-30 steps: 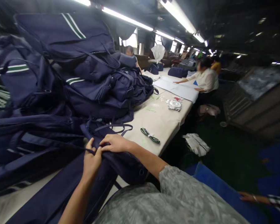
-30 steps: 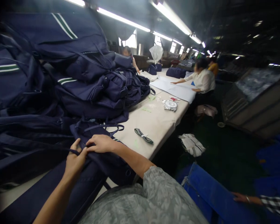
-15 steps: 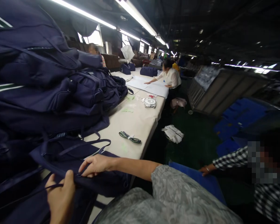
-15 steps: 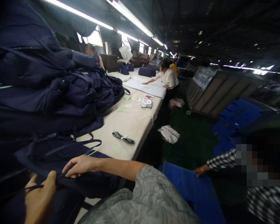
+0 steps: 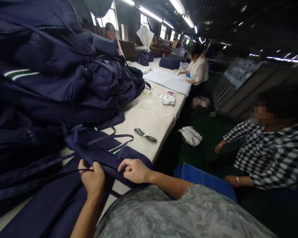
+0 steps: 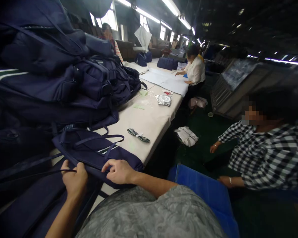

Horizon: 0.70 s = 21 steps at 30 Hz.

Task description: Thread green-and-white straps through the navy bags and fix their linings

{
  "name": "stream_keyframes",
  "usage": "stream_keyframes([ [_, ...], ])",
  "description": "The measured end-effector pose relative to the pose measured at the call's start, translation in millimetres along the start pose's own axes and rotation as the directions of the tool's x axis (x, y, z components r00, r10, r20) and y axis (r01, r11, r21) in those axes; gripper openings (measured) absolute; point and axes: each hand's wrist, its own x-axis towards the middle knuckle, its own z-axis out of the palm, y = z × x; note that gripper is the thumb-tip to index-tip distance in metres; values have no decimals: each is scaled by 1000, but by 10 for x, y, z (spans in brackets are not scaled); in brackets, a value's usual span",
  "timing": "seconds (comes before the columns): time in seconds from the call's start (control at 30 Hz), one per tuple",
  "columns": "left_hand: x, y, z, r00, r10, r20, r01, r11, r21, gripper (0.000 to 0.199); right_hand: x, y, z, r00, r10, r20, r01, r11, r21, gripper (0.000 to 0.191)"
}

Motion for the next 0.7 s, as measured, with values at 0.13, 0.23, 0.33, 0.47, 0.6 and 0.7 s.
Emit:
stream_keyframes([
  [0.13,-26,16,30,1000,15,-10,-16,998,-68,74,-269,198,-184,985,170,37,-173,972,157,19],
  [0.23,-54,63,65,998,58,0,-57,991,-123,75,-415,398,-274,956,287,60,-291,897,332,14],
  [0.33,-56,145,101,993,119,20,-115,984,-139,77,-483,568,-311,945,323,42,-311,856,412,10],
  [0.47,37,422,95,970,239,36,-230,961,-153,75,-437,568,-305,973,228,-23,-192,866,462,9],
  [0.6,188,947,-82,926,376,49,-367,921,-133,67,-309,312,-237,991,129,-46,-84,836,542,11],
  [0.7,319,1317,-360,877,481,15,-478,874,-86,61,-237,48,-105,998,52,38,-64,776,627,11],
])
